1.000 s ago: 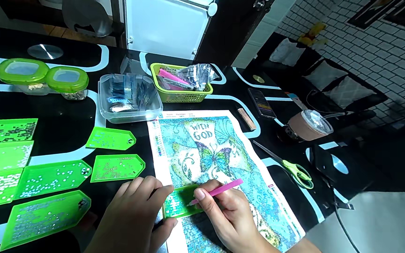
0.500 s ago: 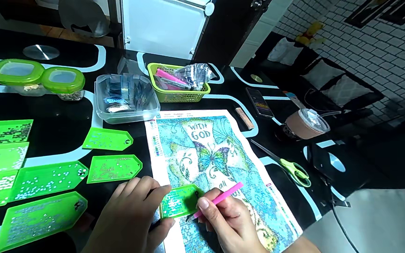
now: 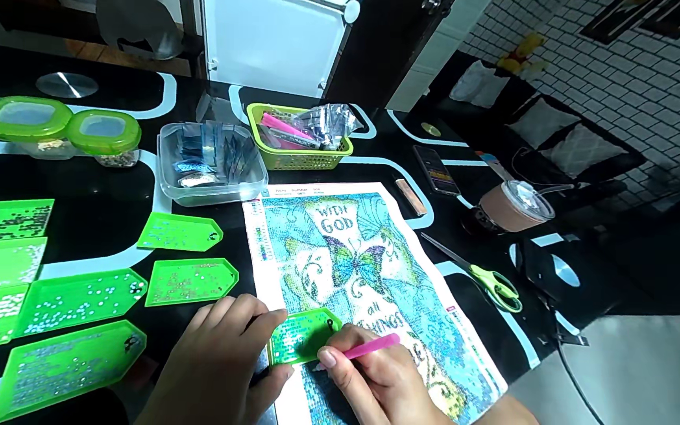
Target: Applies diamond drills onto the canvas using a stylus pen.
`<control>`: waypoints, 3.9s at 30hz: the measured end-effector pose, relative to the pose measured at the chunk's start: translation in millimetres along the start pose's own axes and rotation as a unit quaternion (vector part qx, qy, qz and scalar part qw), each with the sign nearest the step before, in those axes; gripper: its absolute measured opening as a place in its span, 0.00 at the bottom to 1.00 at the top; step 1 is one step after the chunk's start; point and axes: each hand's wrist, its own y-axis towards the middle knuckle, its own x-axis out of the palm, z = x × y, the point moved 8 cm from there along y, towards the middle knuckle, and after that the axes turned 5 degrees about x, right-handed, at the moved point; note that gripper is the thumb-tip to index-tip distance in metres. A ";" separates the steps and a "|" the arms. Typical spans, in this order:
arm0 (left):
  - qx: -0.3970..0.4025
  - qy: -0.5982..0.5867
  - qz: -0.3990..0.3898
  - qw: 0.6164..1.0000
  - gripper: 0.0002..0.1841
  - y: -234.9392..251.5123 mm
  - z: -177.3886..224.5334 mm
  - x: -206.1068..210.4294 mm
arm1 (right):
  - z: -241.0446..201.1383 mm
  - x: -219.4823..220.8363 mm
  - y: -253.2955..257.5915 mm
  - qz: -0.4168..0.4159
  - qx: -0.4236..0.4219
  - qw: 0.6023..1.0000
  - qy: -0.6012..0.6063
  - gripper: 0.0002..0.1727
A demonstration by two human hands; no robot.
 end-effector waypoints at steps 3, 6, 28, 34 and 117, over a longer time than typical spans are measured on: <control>0.002 0.005 0.006 1.000 0.25 -0.1 -0.3 0.0 | -2.6 -0.6 2.8 -0.029 -0.012 0.999 -0.005 0.15; 0.000 -0.002 0.006 1.000 0.24 -0.4 -0.4 -0.6 | 9.7 -7.2 10.3 -0.032 0.032 0.995 0.092 0.16; 0.001 0.011 0.009 1.000 0.24 0.1 1.1 -0.3 | 8.1 0.3 23.9 0.018 0.008 0.998 0.055 0.16; 0.001 0.014 0.009 1.000 0.24 0.2 1.5 -0.2 | 8.1 1.2 23.7 0.014 0.007 0.999 0.048 0.16; -0.088 -0.053 -0.081 0.991 0.17 -3.2 11.3 -20.4 | -66.0 149.1 161.4 -0.287 0.035 0.956 0.040 0.18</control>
